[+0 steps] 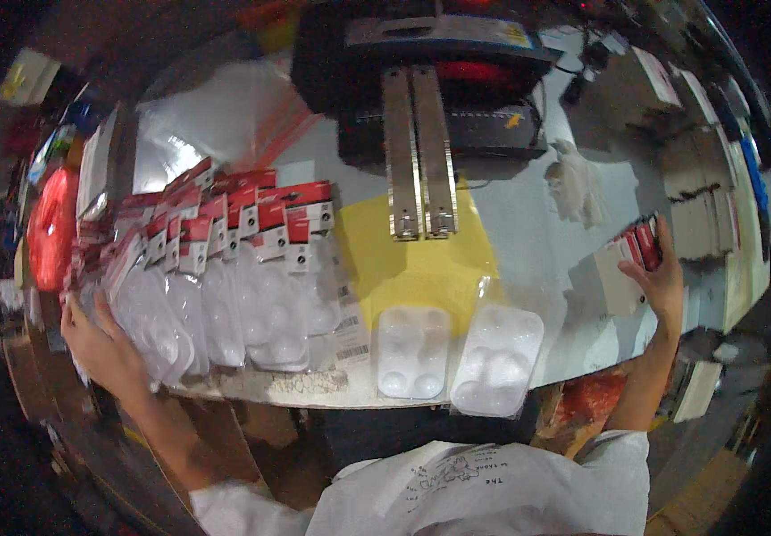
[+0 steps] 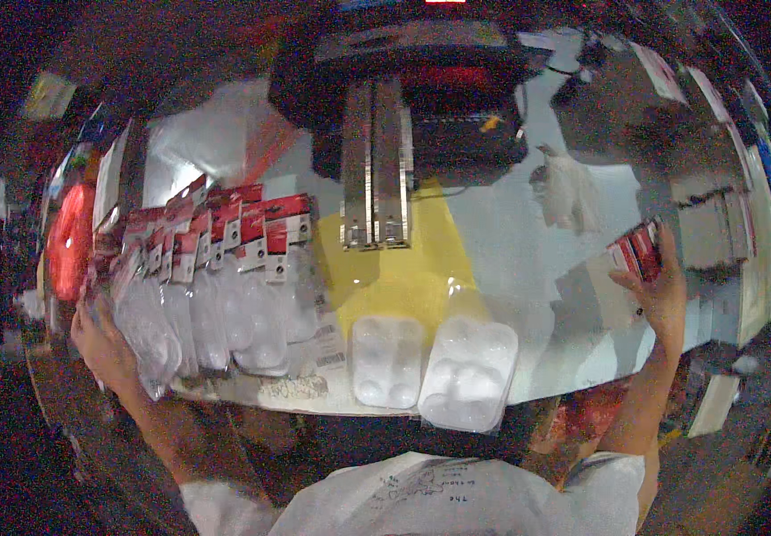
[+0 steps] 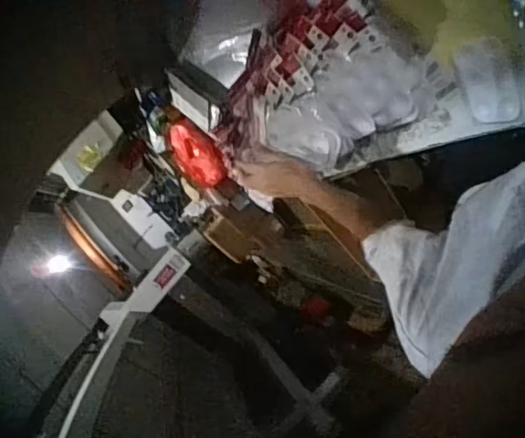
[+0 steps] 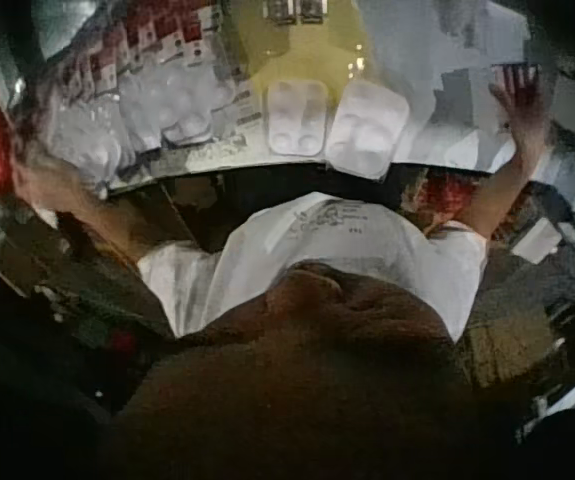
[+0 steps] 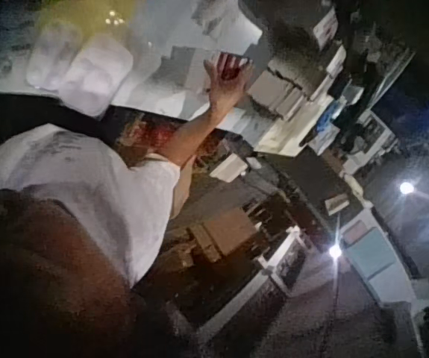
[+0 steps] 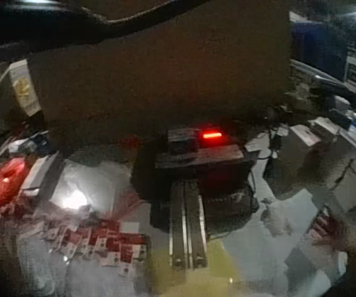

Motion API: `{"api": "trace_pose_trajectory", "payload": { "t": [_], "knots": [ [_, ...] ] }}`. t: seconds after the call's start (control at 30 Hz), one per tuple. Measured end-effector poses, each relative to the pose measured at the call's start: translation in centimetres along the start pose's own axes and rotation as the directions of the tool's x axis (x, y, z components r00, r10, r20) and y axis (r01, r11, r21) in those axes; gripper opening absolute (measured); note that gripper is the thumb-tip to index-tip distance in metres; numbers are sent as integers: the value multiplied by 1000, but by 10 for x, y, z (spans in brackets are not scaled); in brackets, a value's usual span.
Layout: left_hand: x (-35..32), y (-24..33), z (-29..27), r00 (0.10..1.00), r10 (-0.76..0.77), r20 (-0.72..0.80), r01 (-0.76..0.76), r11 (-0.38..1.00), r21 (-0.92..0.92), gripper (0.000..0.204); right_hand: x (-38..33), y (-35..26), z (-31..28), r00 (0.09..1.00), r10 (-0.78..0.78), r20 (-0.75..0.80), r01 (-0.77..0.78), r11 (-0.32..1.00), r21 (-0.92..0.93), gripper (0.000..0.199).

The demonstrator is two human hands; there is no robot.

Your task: The person repeatedly places white plastic mixing palettes into clear plastic bags, seals them with a heat sealer, and stacks the finished packages. The person also retrieves more palettes from a cardboard box and bundles the sealed packages together.

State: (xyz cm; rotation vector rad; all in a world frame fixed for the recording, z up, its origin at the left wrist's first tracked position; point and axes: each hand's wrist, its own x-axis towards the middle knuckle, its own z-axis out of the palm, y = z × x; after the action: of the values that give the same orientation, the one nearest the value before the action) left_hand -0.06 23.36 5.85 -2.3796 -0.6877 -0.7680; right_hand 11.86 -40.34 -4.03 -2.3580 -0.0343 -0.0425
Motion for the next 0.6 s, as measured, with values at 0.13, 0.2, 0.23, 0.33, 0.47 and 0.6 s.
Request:
{"api": "trace_pose_trajectory", "payload": {
  "t": [0.13, 0.2, 0.23, 0.33, 0.47, 0.6],
  "knots": [
    [-78, 145, -61, 927, 276, 252, 10, 655, -756, 33, 1, -13, 3, 976, 196, -94, -203, 976, -83, 88],
    [-116, 210, -84, 773, 537, 337, 193, 307, -932, 36, 2, -18, 2, 985, 145, -94, -150, 988, -41, 87],
    [-129, 233, -92, 735, 575, 359, 280, 225, -933, 40, 2, -18, 0, 986, 124, -113, -122, 992, 27, 87],
    [-142, 268, -98, 726, 556, 405, 386, 157, -909, 36, 2, -15, -2, 973, 179, -149, -189, 980, -57, 80],
    [-130, 280, -92, 710, 574, 409, 375, 185, -909, 27, 1, -26, 5, 964, 141, -224, -177, 973, -150, 65],
    [-123, 271, -100, 738, 600, 310, 384, 5, -923, 19, -10, -79, 20, 927, 145, -347, -216, 960, -175, 56]
  ]
}}
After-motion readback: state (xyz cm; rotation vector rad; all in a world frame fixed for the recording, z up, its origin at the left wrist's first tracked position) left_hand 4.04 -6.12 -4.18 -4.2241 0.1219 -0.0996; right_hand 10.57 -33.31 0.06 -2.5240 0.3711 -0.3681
